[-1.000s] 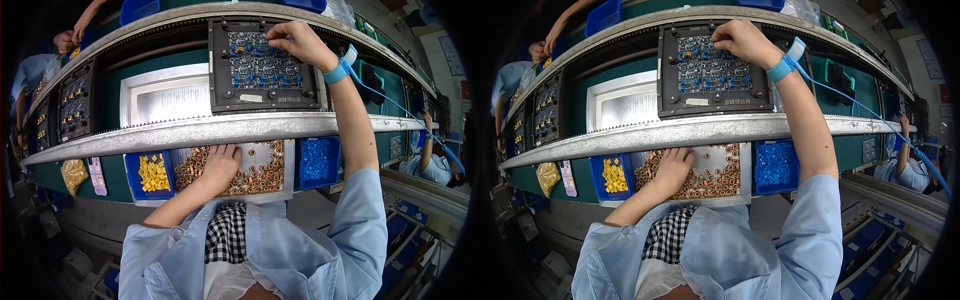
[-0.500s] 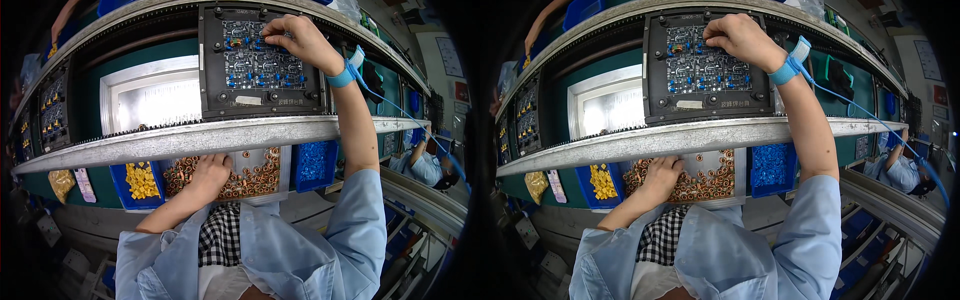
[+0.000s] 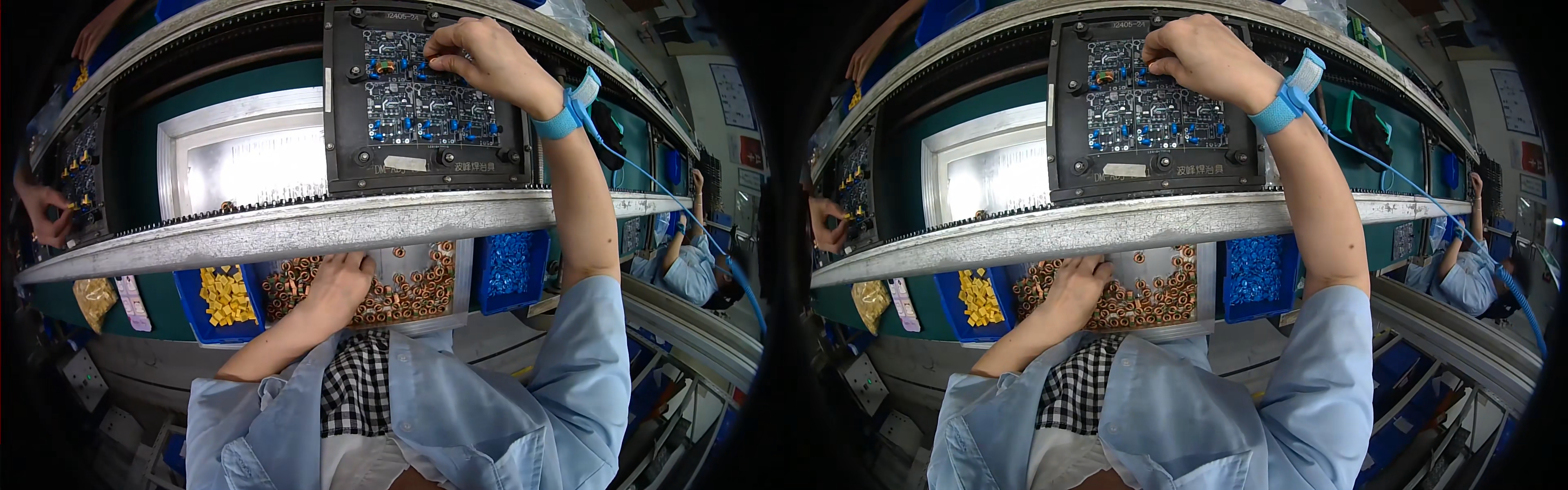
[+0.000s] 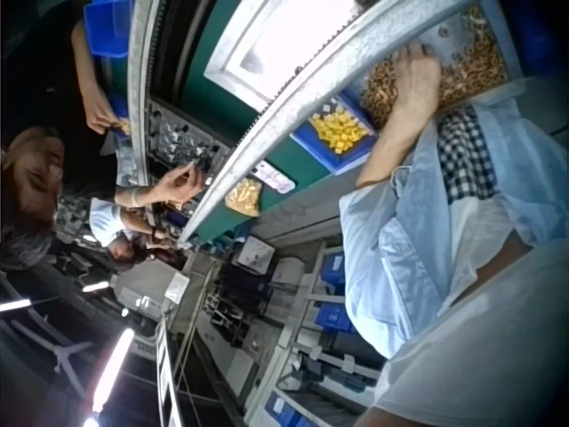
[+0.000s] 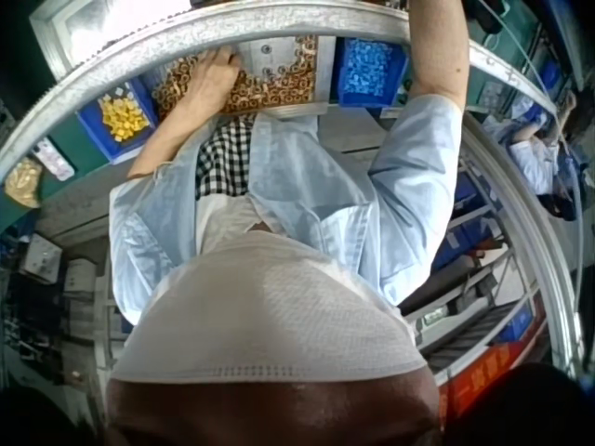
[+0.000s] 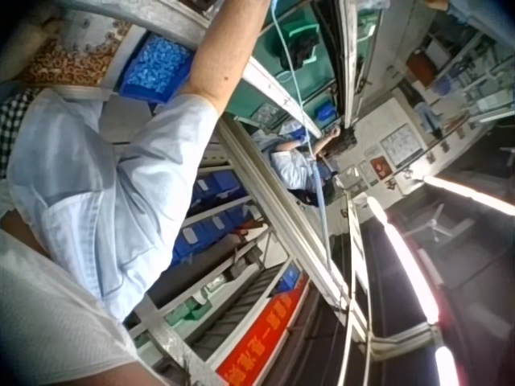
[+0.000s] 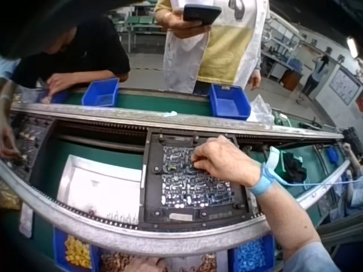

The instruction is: The person assembles circuit boards on a conveyor line by picking electronic components from trays and inserting them into the boards by hand.

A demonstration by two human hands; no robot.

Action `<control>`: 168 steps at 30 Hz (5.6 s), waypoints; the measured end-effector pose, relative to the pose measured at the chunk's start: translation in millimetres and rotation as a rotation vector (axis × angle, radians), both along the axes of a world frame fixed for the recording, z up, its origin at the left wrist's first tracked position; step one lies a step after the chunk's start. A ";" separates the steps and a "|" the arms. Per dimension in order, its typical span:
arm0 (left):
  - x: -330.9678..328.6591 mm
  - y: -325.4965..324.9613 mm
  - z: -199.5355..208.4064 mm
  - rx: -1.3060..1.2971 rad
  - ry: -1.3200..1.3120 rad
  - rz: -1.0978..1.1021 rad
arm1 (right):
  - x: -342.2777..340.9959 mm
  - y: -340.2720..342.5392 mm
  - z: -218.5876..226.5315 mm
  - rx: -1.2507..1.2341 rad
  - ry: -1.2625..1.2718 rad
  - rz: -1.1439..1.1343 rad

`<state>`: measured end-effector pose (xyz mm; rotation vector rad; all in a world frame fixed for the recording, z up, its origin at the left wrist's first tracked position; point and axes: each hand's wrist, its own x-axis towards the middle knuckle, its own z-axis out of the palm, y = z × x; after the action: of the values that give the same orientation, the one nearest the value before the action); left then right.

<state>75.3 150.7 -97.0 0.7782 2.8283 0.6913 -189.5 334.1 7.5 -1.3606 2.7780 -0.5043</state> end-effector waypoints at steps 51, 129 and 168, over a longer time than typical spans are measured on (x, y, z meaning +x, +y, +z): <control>-4.5 -5.7 10.5 0.041 -0.083 -0.045 | -4.2 2.3 -3.3 -0.059 -0.106 0.034; -161.2 12.8 148.1 -0.079 0.121 -0.086 | 222.9 24.8 -101.0 -0.030 -0.304 0.195; -174.3 1.5 104.8 0.028 0.125 -0.141 | 224.5 23.0 -92.4 0.058 -0.392 0.171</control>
<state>-99.0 152.2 7.9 1.0488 2.8428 0.6842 35.0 357.1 -84.9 -1.3061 2.3258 -0.6031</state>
